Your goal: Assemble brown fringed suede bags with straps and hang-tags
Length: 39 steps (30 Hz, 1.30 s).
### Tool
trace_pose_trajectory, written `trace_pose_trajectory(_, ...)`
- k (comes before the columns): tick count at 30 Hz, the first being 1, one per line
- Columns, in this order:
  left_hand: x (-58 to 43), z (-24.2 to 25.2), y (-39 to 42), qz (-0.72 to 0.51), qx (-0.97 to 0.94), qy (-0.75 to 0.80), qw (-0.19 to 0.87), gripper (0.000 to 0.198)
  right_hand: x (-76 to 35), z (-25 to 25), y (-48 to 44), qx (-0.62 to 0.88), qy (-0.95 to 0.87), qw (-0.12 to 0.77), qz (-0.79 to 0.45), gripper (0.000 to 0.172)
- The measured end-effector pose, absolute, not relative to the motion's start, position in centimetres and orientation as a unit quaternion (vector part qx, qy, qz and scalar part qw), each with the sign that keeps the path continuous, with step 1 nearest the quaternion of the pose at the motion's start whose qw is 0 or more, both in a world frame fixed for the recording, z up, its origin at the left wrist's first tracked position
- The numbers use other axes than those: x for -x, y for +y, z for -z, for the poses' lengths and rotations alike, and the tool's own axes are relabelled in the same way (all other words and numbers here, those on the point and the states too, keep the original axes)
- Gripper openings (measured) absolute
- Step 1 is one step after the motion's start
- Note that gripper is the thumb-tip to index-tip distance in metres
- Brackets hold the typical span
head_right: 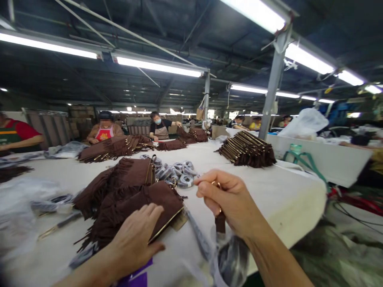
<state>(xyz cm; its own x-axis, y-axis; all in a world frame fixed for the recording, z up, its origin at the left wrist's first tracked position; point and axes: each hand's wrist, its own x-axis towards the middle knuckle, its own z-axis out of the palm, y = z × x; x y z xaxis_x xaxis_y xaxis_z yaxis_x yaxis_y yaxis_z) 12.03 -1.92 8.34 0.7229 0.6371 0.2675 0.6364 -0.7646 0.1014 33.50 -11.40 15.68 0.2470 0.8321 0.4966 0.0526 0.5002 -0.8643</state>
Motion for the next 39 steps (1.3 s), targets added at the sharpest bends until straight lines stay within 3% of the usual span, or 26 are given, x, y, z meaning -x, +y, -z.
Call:
trace_pose_trajectory(1, -11.6, -6.1, -1.3, -0.079, -0.924, 0.372, -0.021, 0.060, -33.6, -14.9, -11.3, 0.420, -0.536, 0.652, -0.333, 0.019)
trace_pose_trajectory(4, -10.2, -3.4, 0.9, 0.011, -0.913, 0.406, -0.046, 0.034, -33.3, -11.9, -10.2, 0.458, -0.549, 0.554, -0.426, 0.015)
trace_pose_trajectory(8, -8.0, -7.9, 3.1, -0.022, -0.891, 0.451, -0.045, 0.024, -32.2, -7.6, -7.7, 0.517, -0.615, 0.431, -0.411, 0.008)
trace_pose_trajectory(13, -5.1, -13.5, 3.6, -0.056, -0.874, 0.480, -0.057, 0.018, -30.6, -4.7, -5.0, 0.507, -0.703, 0.342, -0.363, 0.007)
trace_pose_trajectory(18, -3.4, -13.1, 3.7, -0.011, -0.877, 0.474, -0.072, 0.019, -29.8, -3.3, -3.5, 0.492, -0.668, 0.359, -0.428, 0.003)
trace_pose_trajectory(26, -2.5, -11.3, 3.4, -0.027, -0.886, 0.450, -0.107, 0.018, -29.6, -3.7, -3.3, 0.430, -0.615, 0.392, -0.533, 0.037)
trace_pose_trajectory(33, -0.6, -10.9, 4.3, -0.075, -0.883, 0.460, -0.048, 0.018, -28.1, -4.5, -3.0, 0.398, -0.553, 0.462, -0.568, 0.040)
trace_pose_trajectory(39, -0.7, -9.1, 3.4, -0.106, -0.900, 0.401, -0.137, 0.023, -27.2, -4.9, -2.7, 0.394, -0.545, 0.465, -0.575, 0.036)
